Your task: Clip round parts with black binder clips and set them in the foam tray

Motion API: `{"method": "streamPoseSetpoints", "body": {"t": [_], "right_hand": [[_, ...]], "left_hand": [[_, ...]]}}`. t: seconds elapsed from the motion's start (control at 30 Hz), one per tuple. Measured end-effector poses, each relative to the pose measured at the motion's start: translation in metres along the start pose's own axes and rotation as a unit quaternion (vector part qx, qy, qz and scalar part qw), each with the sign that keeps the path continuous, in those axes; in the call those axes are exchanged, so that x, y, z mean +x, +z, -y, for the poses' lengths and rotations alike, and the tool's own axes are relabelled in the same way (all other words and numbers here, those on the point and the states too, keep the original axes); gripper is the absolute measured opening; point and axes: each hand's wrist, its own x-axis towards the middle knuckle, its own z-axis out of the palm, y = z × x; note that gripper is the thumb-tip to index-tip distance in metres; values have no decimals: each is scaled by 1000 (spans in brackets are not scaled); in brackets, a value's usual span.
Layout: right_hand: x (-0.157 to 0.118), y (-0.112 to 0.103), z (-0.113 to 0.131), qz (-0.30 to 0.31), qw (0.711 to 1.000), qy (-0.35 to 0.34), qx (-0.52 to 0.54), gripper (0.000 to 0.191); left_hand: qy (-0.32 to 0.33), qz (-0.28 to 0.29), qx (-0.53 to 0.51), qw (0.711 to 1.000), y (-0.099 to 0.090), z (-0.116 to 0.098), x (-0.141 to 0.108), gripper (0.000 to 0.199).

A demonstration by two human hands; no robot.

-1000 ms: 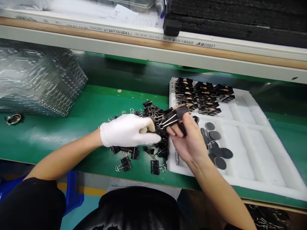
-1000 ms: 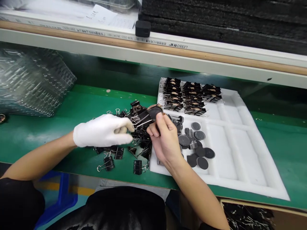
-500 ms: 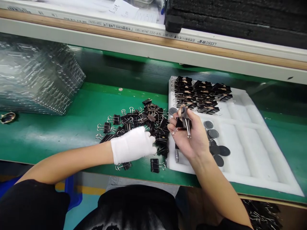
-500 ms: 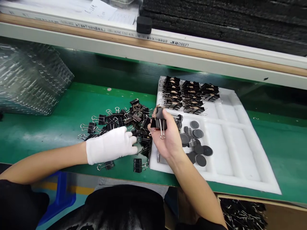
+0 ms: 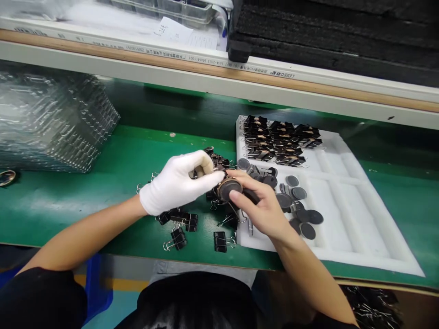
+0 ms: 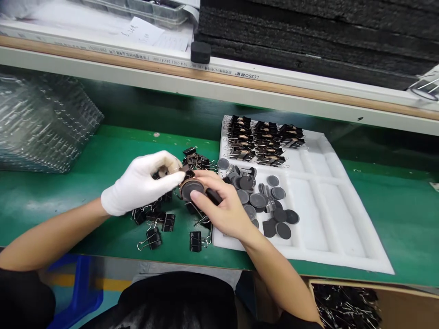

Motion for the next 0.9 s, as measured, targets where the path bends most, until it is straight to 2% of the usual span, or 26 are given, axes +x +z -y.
{"method": "streamPoseSetpoints", "body": {"t": [0.27,0.37,0.43,0.53,0.6,0.7,0.83,0.9], "right_hand": [[1,3,1,8,999,-32,-5,12],[1,1,1,14,997,-77,-12,15],[1,0,0,18,993,-110,-35,16],[0,-2,-1,21,985,-147,-89,19],[-1,-3,-2,27,981,-158,-111,19],[-3,-4,-2,59,977,-162,-124,18],[-3,-8,-2,134,968,-165,-133,17],[-3,-10,-2,160,963,-166,-139,17]], "left_hand": [[-8,41,36,998,0,-1,-7,21],[-38,53,44,997,-7,-2,-6,38],[-38,79,91,992,-13,-3,-4,42],[-14,104,178,978,-20,-4,0,31],[8,112,206,972,-24,-4,2,32],[27,148,226,963,-28,-5,3,38],[8,224,227,948,-30,-5,1,49],[4,243,228,943,-27,-5,0,53]]}}
